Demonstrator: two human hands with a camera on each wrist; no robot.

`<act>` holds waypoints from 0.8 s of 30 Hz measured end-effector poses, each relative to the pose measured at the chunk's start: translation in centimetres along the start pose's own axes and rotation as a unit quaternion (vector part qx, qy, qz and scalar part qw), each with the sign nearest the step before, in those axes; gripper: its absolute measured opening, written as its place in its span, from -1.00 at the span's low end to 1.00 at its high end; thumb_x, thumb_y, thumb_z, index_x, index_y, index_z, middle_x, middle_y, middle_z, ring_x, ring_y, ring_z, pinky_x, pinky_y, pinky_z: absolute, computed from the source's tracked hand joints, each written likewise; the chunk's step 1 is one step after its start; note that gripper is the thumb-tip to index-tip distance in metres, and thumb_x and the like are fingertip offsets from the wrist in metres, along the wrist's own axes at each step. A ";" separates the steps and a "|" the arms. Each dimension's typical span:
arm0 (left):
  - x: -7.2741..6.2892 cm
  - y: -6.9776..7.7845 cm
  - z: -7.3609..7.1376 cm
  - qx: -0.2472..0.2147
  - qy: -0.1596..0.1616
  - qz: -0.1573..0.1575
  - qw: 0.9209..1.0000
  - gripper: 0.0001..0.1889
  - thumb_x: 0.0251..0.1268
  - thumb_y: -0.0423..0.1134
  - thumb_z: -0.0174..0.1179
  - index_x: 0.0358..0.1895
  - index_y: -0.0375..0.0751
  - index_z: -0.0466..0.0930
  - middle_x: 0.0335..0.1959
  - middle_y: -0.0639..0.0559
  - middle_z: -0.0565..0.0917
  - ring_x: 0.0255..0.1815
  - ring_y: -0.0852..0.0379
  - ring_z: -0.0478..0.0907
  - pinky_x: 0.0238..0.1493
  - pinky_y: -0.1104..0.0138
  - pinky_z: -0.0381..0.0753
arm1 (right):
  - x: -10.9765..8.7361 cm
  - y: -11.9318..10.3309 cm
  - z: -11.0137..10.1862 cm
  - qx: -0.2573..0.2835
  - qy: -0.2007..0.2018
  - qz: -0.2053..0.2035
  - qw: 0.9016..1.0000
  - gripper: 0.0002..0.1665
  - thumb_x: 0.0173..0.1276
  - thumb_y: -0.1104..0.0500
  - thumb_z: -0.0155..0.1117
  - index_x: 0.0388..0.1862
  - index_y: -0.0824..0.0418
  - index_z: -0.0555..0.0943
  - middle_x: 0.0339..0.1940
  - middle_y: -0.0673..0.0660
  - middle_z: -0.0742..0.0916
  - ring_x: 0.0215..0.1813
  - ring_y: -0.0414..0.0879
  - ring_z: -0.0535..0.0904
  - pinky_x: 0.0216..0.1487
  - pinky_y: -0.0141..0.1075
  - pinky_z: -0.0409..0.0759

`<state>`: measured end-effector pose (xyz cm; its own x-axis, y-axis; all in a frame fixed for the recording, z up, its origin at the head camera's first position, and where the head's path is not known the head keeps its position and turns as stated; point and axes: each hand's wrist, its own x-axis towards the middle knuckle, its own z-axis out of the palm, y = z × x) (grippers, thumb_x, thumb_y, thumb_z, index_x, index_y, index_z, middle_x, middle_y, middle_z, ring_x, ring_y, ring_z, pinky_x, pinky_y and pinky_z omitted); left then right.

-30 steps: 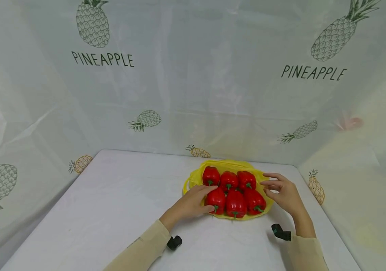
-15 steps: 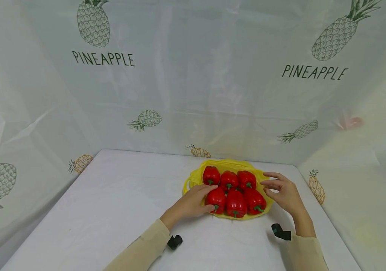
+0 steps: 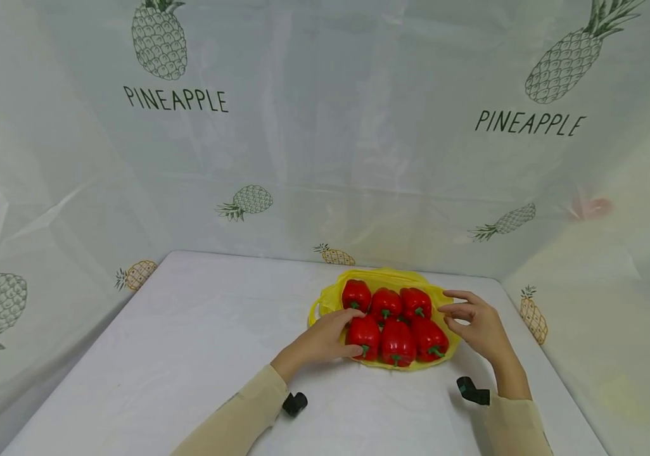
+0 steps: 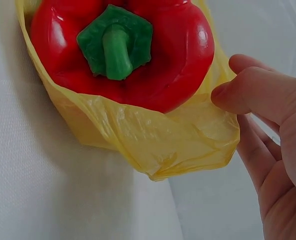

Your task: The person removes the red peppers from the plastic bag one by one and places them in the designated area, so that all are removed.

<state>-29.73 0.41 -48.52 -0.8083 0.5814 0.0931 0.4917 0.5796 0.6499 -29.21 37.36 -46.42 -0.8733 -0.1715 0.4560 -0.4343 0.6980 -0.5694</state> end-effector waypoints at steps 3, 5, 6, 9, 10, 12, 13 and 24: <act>0.2 -0.2 0.0 -0.015 -0.003 0.000 1.000 -0.27 0.34 0.04 0.48 0.53 0.09 0.41 0.52 0.12 0.48 0.55 0.02 0.39 0.54 0.03 0.44 | 0.0 0.0 0.0 0.000 0.002 -0.006 1.000 -0.70 0.24 0.52 0.51 -0.13 0.23 0.86 0.29 0.24 0.68 -0.05 0.20 0.82 -0.04 -0.67 0.60; 0.3 -0.4 0.0 -0.026 -0.004 -0.001 1.000 -0.27 0.33 0.05 0.49 0.52 0.10 0.42 0.51 0.13 0.49 0.54 0.03 0.40 0.53 0.03 0.44 | 0.0 0.0 0.0 -0.001 0.003 -0.009 1.000 -0.70 0.24 0.53 0.50 -0.13 0.23 0.86 0.28 0.24 0.68 -0.06 0.20 0.83 -0.04 -0.70 0.57; 0.3 -0.6 0.0 -0.031 -0.003 -0.001 1.000 -0.27 0.33 0.06 0.49 0.52 0.11 0.42 0.51 0.15 0.49 0.53 0.04 0.40 0.52 0.04 0.45 | 0.0 0.0 0.0 0.000 0.003 -0.009 1.000 -0.70 0.24 0.53 0.50 -0.13 0.24 0.86 0.29 0.25 0.68 -0.06 0.20 0.82 -0.04 -0.71 0.55; 0.4 -1.0 -0.1 -0.044 0.000 -0.005 0.999 -0.28 0.31 0.09 0.49 0.51 0.15 0.42 0.49 0.18 0.49 0.50 0.07 0.41 0.50 0.04 0.48 | 0.0 0.1 0.0 -0.001 0.003 -0.006 1.000 -0.70 0.24 0.52 0.50 -0.14 0.23 0.86 0.29 0.24 0.68 -0.06 0.19 0.82 -0.04 -0.70 0.57; 0.4 -1.1 -0.2 -0.047 0.001 -0.007 0.999 -0.28 0.32 0.09 0.48 0.51 0.17 0.42 0.48 0.19 0.49 0.49 0.09 0.42 0.49 0.05 0.49 | 0.0 0.1 0.0 -0.001 0.003 -0.004 1.000 -0.70 0.24 0.52 0.50 -0.14 0.22 0.86 0.29 0.24 0.68 -0.05 0.19 0.83 -0.04 -0.67 0.59; 0.3 -1.2 -0.4 -0.055 0.004 -0.011 0.998 -0.28 0.31 0.11 0.47 0.50 0.20 0.41 0.48 0.21 0.49 0.48 0.10 0.42 0.48 0.04 0.50 | 0.0 0.1 0.1 -0.001 0.001 0.001 1.000 -0.70 0.25 0.51 0.51 -0.14 0.21 0.86 0.29 0.23 0.68 -0.04 0.19 0.82 -0.03 -0.63 0.63; 0.3 -1.2 -0.5 -0.060 0.006 -0.013 0.998 -0.28 0.31 0.11 0.47 0.51 0.20 0.41 0.48 0.20 0.49 0.48 0.09 0.42 0.48 0.03 0.50 | 0.0 0.1 0.1 -0.003 0.001 0.003 1.000 -0.70 0.25 0.51 0.51 -0.14 0.20 0.86 0.30 0.23 0.68 -0.04 0.19 0.82 -0.03 -0.62 0.63; -0.6 -0.8 -2.6 -0.086 0.023 -0.010 0.996 -0.28 0.33 0.08 0.47 0.52 0.24 0.40 0.40 0.19 0.53 0.32 0.13 0.52 0.28 0.13 0.65 | 0.1 0.0 0.1 -0.003 0.001 -0.003 1.000 -0.72 0.27 0.51 0.49 -0.12 0.23 0.86 0.31 0.24 0.67 -0.05 0.21 0.82 -0.03 -0.71 0.55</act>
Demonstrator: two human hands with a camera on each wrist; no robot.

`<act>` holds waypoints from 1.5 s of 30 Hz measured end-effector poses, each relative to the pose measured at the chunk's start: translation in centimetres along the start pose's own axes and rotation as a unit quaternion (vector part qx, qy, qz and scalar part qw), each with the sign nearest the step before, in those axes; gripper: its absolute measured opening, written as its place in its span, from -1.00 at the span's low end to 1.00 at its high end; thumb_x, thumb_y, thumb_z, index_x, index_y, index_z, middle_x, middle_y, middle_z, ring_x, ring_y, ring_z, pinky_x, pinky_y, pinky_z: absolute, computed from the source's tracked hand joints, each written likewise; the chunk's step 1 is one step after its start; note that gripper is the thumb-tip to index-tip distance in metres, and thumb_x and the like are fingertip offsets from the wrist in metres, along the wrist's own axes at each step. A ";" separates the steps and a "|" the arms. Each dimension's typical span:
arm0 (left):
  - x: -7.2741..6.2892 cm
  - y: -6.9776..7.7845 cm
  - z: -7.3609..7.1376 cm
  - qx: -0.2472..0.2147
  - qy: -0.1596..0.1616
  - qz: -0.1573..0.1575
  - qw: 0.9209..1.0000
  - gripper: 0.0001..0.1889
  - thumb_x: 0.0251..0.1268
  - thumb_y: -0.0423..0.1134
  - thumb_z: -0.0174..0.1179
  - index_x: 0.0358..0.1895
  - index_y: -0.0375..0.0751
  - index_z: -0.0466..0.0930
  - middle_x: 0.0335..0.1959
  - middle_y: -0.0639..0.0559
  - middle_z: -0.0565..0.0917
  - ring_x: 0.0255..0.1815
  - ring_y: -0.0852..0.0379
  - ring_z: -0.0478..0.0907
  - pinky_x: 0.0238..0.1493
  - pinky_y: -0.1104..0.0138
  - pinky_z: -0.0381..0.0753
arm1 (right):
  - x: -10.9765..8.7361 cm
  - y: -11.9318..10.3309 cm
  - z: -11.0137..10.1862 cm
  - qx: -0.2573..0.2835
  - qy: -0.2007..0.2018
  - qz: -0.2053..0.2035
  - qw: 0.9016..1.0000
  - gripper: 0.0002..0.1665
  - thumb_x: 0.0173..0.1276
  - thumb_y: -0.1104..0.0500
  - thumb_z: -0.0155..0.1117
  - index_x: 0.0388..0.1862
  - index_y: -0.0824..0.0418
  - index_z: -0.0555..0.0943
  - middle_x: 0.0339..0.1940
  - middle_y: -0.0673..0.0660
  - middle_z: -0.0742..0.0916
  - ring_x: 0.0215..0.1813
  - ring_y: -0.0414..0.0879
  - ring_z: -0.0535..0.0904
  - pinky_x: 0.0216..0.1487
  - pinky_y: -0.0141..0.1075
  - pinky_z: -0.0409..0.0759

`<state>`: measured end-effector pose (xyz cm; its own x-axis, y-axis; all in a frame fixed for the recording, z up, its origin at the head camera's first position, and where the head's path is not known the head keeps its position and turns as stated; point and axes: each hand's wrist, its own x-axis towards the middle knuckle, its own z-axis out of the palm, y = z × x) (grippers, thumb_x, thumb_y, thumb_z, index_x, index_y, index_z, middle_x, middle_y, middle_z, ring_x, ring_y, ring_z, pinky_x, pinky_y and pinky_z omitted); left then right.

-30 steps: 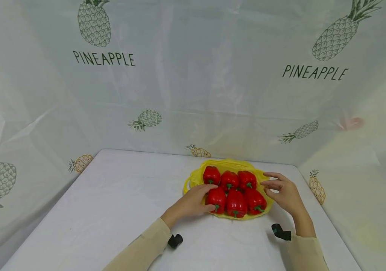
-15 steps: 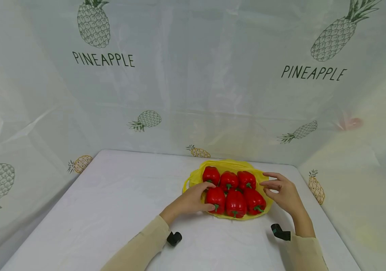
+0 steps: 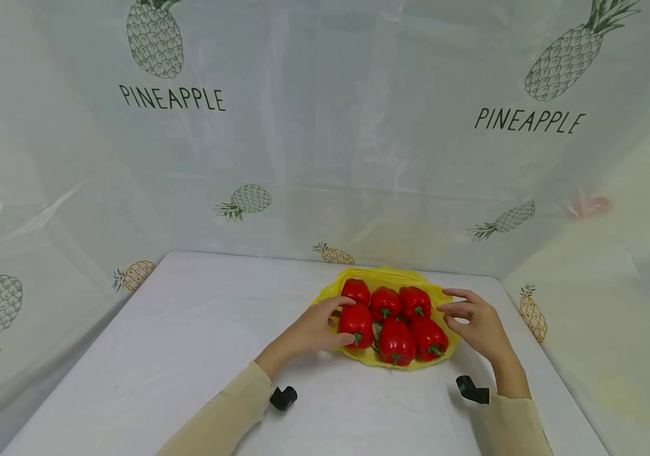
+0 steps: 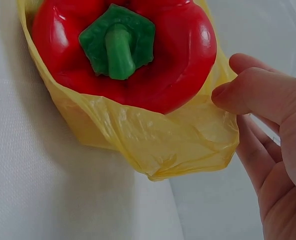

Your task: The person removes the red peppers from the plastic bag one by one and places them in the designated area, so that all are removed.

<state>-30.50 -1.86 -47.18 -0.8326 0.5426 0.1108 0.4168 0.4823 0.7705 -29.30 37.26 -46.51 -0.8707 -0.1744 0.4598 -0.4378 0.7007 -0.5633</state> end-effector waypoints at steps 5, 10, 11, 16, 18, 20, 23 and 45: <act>-0.9 0.6 -1.3 -0.031 0.007 -0.009 0.999 -0.27 0.34 0.05 0.47 0.54 0.20 0.40 0.38 0.15 0.55 0.31 0.12 0.54 0.27 0.16 0.68 | -0.1 0.1 -0.1 -0.001 -0.001 0.003 1.000 -0.71 0.26 0.51 0.49 -0.12 0.24 0.85 0.31 0.24 0.67 -0.05 0.21 0.82 -0.03 -0.69 0.57; -1.7 0.4 -2.5 -0.033 0.025 -0.008 0.999 -0.27 0.34 0.00 0.47 0.54 0.14 0.40 0.40 0.13 0.54 0.30 0.09 0.55 0.27 0.13 0.69 | 0.0 0.1 -0.4 -0.009 -0.009 0.010 1.000 -0.70 0.27 0.50 0.49 -0.10 0.21 0.86 0.33 0.21 0.66 -0.02 0.17 0.83 -0.03 -0.43 0.75; -1.9 0.4 -2.8 -0.032 0.029 -0.004 0.999 -0.27 0.35 -0.01 0.47 0.54 0.11 0.40 0.41 0.11 0.53 0.30 0.07 0.55 0.28 0.11 0.69 | 0.0 0.1 -0.4 -0.012 -0.012 0.011 1.000 -0.69 0.27 0.50 0.49 -0.10 0.20 0.86 0.34 0.20 0.66 -0.02 0.17 0.83 -0.03 -0.40 0.76; -2.7 0.2 -4.1 -0.024 0.044 -0.001 0.999 -0.25 0.34 -0.05 0.49 0.55 0.11 0.38 0.44 0.10 0.51 0.32 0.04 0.54 0.29 0.05 0.69 | 0.0 0.4 -0.5 -0.012 -0.024 0.007 1.000 -0.68 0.27 0.51 0.49 -0.08 0.20 0.85 0.37 0.20 0.64 -0.03 0.15 0.83 -0.03 -0.42 0.75; -3.0 0.1 -4.6 -0.021 0.050 -0.004 0.999 -0.25 0.34 -0.05 0.49 0.55 0.14 0.37 0.45 0.11 0.50 0.32 0.03 0.54 0.27 0.05 0.70 | -0.1 0.5 -0.6 -0.010 -0.027 0.006 1.000 -0.66 0.26 0.51 0.50 -0.08 0.19 0.85 0.37 0.21 0.64 -0.03 0.15 0.83 -0.04 -0.39 0.77; -3.3 -0.2 -5.0 -0.021 0.054 -0.010 0.998 -0.26 0.33 -0.06 0.50 0.54 0.17 0.38 0.45 0.13 0.50 0.33 0.03 0.54 0.25 0.05 0.72 | -0.1 0.5 -0.6 -0.006 -0.028 0.003 1.000 -0.66 0.25 0.52 0.49 -0.07 0.20 0.85 0.37 0.22 0.64 -0.04 0.17 0.82 -0.05 -0.38 0.78; -3.6 -0.8 -5.6 -0.015 0.063 -0.016 0.998 -0.26 0.32 -0.06 0.51 0.53 0.21 0.39 0.43 0.16 0.50 0.32 0.04 0.54 0.21 0.10 0.73 | 0.0 0.5 -0.6 -0.001 -0.026 -0.003 1.000 -0.65 0.26 0.54 0.47 -0.08 0.21 0.85 0.36 0.24 0.64 -0.04 0.17 0.81 -0.05 -0.50 0.72; -4.9 -3.2 -7.8 0.010 0.084 -0.031 0.996 -0.24 0.32 -0.10 0.52 0.54 0.12 0.38 0.46 0.04 0.50 0.31 -0.04 0.57 0.26 -0.02 0.70 | 0.1 0.6 -0.6 -0.010 -0.015 -0.014 1.000 -0.68 0.25 0.53 0.48 -0.10 0.23 0.86 0.30 0.22 0.69 -0.14 -0.13 0.74 -0.06 -0.65 0.62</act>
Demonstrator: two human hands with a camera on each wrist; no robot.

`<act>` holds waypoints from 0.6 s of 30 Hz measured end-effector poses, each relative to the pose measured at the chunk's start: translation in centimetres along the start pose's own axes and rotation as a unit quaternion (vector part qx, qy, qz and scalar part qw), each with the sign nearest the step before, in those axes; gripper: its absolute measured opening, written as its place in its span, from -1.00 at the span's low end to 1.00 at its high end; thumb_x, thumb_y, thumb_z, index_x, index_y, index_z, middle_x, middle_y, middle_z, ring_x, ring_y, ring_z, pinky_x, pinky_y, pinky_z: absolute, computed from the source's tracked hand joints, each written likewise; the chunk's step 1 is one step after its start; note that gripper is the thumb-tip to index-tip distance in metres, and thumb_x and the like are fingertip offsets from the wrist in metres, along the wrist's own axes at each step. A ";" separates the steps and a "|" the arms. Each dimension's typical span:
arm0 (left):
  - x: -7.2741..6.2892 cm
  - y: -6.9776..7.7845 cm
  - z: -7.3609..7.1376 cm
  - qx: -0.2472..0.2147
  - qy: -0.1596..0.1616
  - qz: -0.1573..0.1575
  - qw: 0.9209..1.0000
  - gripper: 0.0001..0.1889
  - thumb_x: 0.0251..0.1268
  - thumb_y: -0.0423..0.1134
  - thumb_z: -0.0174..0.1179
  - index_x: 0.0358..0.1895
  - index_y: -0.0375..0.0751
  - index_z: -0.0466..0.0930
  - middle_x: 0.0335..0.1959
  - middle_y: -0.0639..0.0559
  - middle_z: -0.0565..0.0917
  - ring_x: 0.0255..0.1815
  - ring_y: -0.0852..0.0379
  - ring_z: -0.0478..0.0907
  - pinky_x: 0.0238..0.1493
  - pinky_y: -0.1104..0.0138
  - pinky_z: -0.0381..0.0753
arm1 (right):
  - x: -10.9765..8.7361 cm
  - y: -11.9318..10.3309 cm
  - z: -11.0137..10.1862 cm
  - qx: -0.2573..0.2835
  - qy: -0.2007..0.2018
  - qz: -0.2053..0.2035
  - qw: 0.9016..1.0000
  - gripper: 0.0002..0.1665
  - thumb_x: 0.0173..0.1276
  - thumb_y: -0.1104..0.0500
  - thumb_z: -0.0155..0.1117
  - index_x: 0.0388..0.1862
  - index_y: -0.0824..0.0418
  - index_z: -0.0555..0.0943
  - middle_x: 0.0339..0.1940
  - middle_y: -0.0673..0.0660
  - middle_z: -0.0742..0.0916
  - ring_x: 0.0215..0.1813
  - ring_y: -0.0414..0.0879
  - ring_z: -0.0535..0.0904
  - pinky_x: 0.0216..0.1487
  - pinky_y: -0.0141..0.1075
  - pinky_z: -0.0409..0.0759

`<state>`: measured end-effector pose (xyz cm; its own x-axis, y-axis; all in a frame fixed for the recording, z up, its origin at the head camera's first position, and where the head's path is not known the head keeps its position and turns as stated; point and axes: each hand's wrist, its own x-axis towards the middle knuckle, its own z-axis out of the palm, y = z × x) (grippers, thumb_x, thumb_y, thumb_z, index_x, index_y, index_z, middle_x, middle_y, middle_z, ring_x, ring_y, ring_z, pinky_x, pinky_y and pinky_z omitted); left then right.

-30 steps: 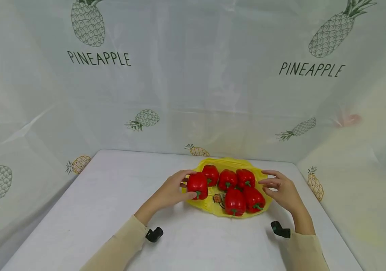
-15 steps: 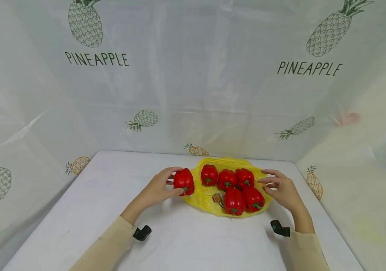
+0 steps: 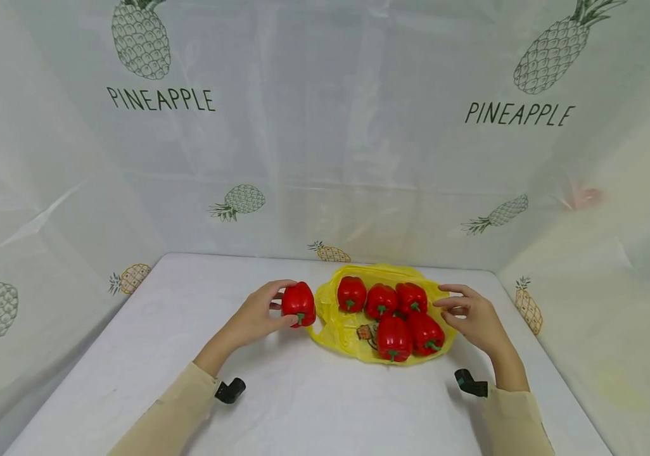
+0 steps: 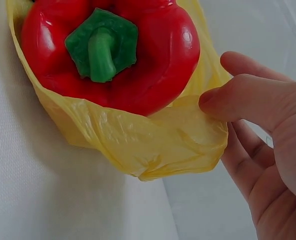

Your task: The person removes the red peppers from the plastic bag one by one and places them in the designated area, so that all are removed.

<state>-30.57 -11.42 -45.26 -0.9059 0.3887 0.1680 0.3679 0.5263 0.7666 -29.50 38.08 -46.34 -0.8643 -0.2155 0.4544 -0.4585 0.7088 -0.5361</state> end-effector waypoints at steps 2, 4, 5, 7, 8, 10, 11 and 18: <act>-0.1 -0.3 -0.3 0.003 0.001 -0.003 1.000 -0.24 0.32 -0.12 0.52 0.54 0.12 0.37 0.46 0.04 0.50 0.31 -0.04 0.56 0.27 -0.02 0.70 | 0.1 -0.1 0.0 0.001 -0.002 -0.001 1.000 -0.68 0.25 0.54 0.47 -0.10 0.23 0.86 0.30 0.22 0.68 -0.13 -0.12 0.74 -0.06 -0.65 0.62; -0.2 -0.6 -0.7 0.008 0.003 -0.004 1.000 -0.24 0.31 -0.13 0.52 0.54 0.11 0.37 0.46 0.04 0.49 0.31 -0.04 0.56 0.27 -0.01 0.70 | 0.1 -0.1 -0.1 0.002 -0.004 -0.001 1.000 -0.67 0.25 0.53 0.48 -0.09 0.22 0.86 0.31 0.22 0.68 -0.13 -0.12 0.74 -0.06 -0.64 0.62; -0.2 -0.7 -0.8 0.010 0.003 -0.005 1.000 -0.24 0.31 -0.13 0.52 0.54 0.11 0.37 0.46 0.04 0.49 0.31 -0.04 0.56 0.26 -0.01 0.70 | 0.2 -0.2 -0.1 0.003 -0.004 0.000 1.000 -0.67 0.25 0.53 0.48 -0.09 0.22 0.86 0.31 0.22 0.68 -0.13 -0.12 0.74 -0.06 -0.64 0.63; -0.3 -0.9 -1.1 0.010 0.004 -0.007 1.000 -0.24 0.31 -0.14 0.52 0.54 0.10 0.37 0.47 0.03 0.49 0.31 -0.05 0.56 0.27 -0.01 0.70 | 0.2 -0.2 -0.2 0.002 -0.004 0.000 1.000 -0.66 0.25 0.53 0.48 -0.10 0.20 0.86 0.31 0.22 0.68 -0.13 -0.14 0.74 -0.06 -0.63 0.63; -0.3 -1.0 -1.2 0.011 0.004 -0.007 1.000 -0.24 0.31 -0.14 0.52 0.55 0.09 0.37 0.47 0.02 0.49 0.32 -0.06 0.56 0.26 -0.02 0.70 | 0.1 -0.2 -0.2 0.002 -0.004 0.001 1.000 -0.66 0.25 0.53 0.48 -0.10 0.20 0.86 0.31 0.22 0.68 -0.13 -0.15 0.74 -0.07 -0.63 0.63; -0.4 -1.3 -1.5 0.011 0.004 -0.009 1.000 -0.24 0.32 -0.14 0.51 0.55 0.08 0.37 0.46 0.01 0.49 0.32 -0.07 0.56 0.26 -0.03 0.70 | 0.1 -0.3 -0.2 0.002 -0.005 0.004 1.000 -0.66 0.26 0.53 0.47 -0.10 0.19 0.86 0.31 0.22 0.68 -0.13 -0.16 0.73 -0.07 -0.63 0.64; -0.4 -1.4 -1.6 0.011 0.005 -0.010 1.000 -0.24 0.32 -0.14 0.51 0.55 0.08 0.37 0.46 0.00 0.49 0.32 -0.08 0.56 0.26 -0.04 0.70 | 0.1 -0.3 -0.2 0.001 -0.005 0.006 1.000 -0.66 0.26 0.53 0.47 -0.10 0.19 0.86 0.31 0.22 0.68 -0.13 -0.16 0.73 -0.07 -0.63 0.64; -0.9 -2.7 -2.3 0.010 0.011 -0.022 1.000 -0.24 0.32 -0.15 0.51 0.54 0.04 0.37 0.44 -0.03 0.51 0.34 -0.12 0.54 0.25 -0.08 0.70 | 0.0 -0.5 -0.1 -0.004 -0.009 0.020 1.000 -0.66 0.26 0.52 0.48 -0.09 0.18 0.87 0.31 0.22 0.68 -0.12 -0.07 0.75 -0.07 -0.60 0.65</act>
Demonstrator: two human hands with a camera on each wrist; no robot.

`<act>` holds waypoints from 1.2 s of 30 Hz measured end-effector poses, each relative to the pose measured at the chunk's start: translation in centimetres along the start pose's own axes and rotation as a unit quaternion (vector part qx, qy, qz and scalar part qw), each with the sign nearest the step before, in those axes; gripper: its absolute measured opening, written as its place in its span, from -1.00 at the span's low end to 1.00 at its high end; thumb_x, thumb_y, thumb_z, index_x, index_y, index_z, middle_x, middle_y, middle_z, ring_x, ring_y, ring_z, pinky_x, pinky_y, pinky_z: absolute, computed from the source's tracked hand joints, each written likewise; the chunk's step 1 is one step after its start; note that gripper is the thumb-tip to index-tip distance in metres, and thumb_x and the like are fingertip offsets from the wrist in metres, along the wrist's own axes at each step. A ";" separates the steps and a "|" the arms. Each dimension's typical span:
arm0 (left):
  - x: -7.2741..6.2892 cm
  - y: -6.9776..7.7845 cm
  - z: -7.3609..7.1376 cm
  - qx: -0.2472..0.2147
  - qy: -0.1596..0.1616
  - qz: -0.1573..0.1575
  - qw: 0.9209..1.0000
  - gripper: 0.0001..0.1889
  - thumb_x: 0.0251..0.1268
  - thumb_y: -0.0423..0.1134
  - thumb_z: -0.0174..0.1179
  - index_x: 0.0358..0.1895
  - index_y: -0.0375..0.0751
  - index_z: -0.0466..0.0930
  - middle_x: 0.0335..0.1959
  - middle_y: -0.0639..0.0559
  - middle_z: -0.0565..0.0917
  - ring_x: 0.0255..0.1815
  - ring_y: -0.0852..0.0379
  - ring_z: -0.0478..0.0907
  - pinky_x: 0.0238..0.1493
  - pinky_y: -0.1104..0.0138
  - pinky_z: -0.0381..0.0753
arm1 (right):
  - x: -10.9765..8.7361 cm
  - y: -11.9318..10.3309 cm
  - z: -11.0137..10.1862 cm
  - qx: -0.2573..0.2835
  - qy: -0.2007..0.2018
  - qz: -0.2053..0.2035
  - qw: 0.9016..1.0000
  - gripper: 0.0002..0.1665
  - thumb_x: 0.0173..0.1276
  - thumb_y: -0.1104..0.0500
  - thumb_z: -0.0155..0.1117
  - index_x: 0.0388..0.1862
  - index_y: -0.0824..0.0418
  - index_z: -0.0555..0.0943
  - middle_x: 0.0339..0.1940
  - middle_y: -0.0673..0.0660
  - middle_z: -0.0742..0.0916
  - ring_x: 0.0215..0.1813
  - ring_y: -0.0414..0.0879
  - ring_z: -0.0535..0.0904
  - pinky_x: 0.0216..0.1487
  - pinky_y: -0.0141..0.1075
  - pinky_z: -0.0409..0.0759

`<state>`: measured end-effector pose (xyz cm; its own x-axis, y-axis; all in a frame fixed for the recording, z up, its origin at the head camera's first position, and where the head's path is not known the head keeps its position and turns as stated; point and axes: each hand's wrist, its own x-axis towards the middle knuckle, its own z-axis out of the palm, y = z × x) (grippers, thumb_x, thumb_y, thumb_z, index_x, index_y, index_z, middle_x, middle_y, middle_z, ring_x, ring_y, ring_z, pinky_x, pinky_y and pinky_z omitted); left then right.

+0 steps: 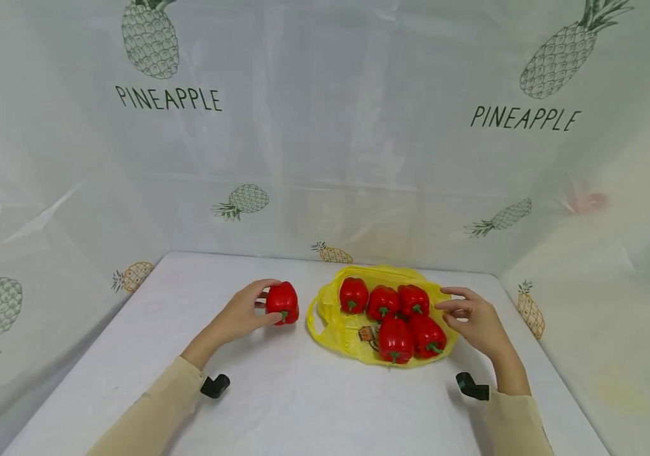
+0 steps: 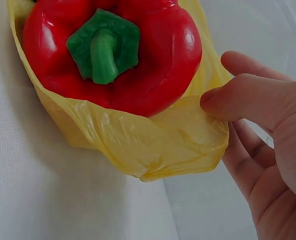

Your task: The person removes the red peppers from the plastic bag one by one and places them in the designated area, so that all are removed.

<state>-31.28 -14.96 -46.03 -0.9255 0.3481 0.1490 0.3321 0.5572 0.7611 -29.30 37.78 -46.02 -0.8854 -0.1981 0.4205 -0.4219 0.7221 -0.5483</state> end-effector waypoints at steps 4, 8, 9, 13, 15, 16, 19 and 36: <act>-0.3 -0.8 -0.3 0.002 0.003 -0.001 1.000 -0.24 0.32 -0.16 0.51 0.54 0.02 0.37 0.43 -0.04 0.51 0.34 -0.12 0.53 0.25 -0.06 0.70 | 0.1 0.0 0.0 -0.001 0.000 -0.002 1.000 -0.66 0.26 0.52 0.48 -0.09 0.18 0.87 0.31 0.22 0.68 -0.13 -0.09 0.76 -0.08 -0.60 0.65; -0.3 -1.4 -0.6 0.003 0.003 0.000 1.000 -0.25 0.32 -0.18 0.50 0.54 -0.01 0.37 0.44 -0.05 0.51 0.34 -0.13 0.53 0.29 -0.05 0.68 | 0.2 0.0 0.0 0.002 0.000 -0.006 1.000 -0.66 0.26 0.53 0.47 -0.09 0.19 0.86 0.31 0.23 0.67 -0.14 -0.15 0.75 -0.09 -0.60 0.65; -0.3 -1.6 -0.7 0.003 0.002 0.000 1.000 -0.24 0.33 -0.18 0.50 0.54 -0.02 0.37 0.45 -0.07 0.50 0.35 -0.14 0.53 0.30 -0.06 0.67 | 0.2 0.0 0.0 0.005 0.000 -0.006 1.000 -0.66 0.27 0.53 0.47 -0.09 0.19 0.86 0.31 0.24 0.67 -0.14 -0.16 0.75 -0.09 -0.60 0.65; -0.3 -2.5 -1.1 0.009 0.001 -0.004 1.000 -0.24 0.33 -0.19 0.50 0.55 -0.04 0.35 0.46 -0.10 0.49 0.36 -0.16 0.53 0.31 -0.05 0.66 | 0.1 0.0 0.2 0.012 0.002 -0.007 1.000 -0.67 0.26 0.53 0.48 -0.10 0.19 0.86 0.30 0.24 0.68 -0.16 -0.18 0.75 -0.08 -0.60 0.66; -0.2 -2.9 -1.3 0.011 0.002 -0.003 1.000 -0.24 0.34 -0.20 0.50 0.55 -0.06 0.35 0.47 -0.11 0.49 0.37 -0.17 0.53 0.31 -0.05 0.66 | 0.1 0.0 0.3 0.013 0.001 -0.007 1.000 -0.67 0.26 0.53 0.48 -0.10 0.19 0.86 0.30 0.24 0.68 -0.16 -0.18 0.75 -0.08 -0.59 0.66; -0.2 -3.0 -1.3 0.009 0.004 -0.002 1.000 -0.24 0.34 -0.21 0.50 0.55 -0.06 0.35 0.46 -0.10 0.49 0.36 -0.17 0.53 0.32 -0.05 0.66 | 0.0 0.1 0.3 0.011 0.001 -0.007 1.000 -0.67 0.26 0.52 0.48 -0.10 0.18 0.87 0.30 0.24 0.68 -0.16 -0.19 0.75 -0.08 -0.59 0.66; 0.1 -3.2 -1.4 0.001 0.000 0.000 1.000 -0.23 0.34 -0.21 0.50 0.56 -0.08 0.35 0.46 -0.11 0.49 0.37 -0.18 0.53 0.33 -0.05 0.65 | -0.1 0.1 0.3 0.005 0.003 -0.005 1.000 -0.66 0.26 0.52 0.49 -0.11 0.18 0.87 0.30 0.24 0.68 -0.16 -0.18 0.75 -0.08 -0.60 0.65; 2.4 -3.6 -0.5 -0.008 -0.016 -0.024 1.000 -0.24 0.32 -0.21 0.51 0.54 -0.05 0.37 0.47 -0.12 0.49 0.41 -0.20 0.50 0.31 0.03 0.68 | -0.2 -0.4 0.1 -0.001 0.000 0.003 1.000 -0.68 0.28 0.51 0.48 -0.09 0.18 0.86 0.31 0.23 0.68 -0.14 -0.20 0.74 -0.09 -0.60 0.65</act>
<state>-34.76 -16.53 -48.13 -0.9340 0.3451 0.0924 0.2843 0.5612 0.7773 -29.01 37.48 -45.91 -0.8881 -0.1926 0.4174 -0.4157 0.7242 -0.5503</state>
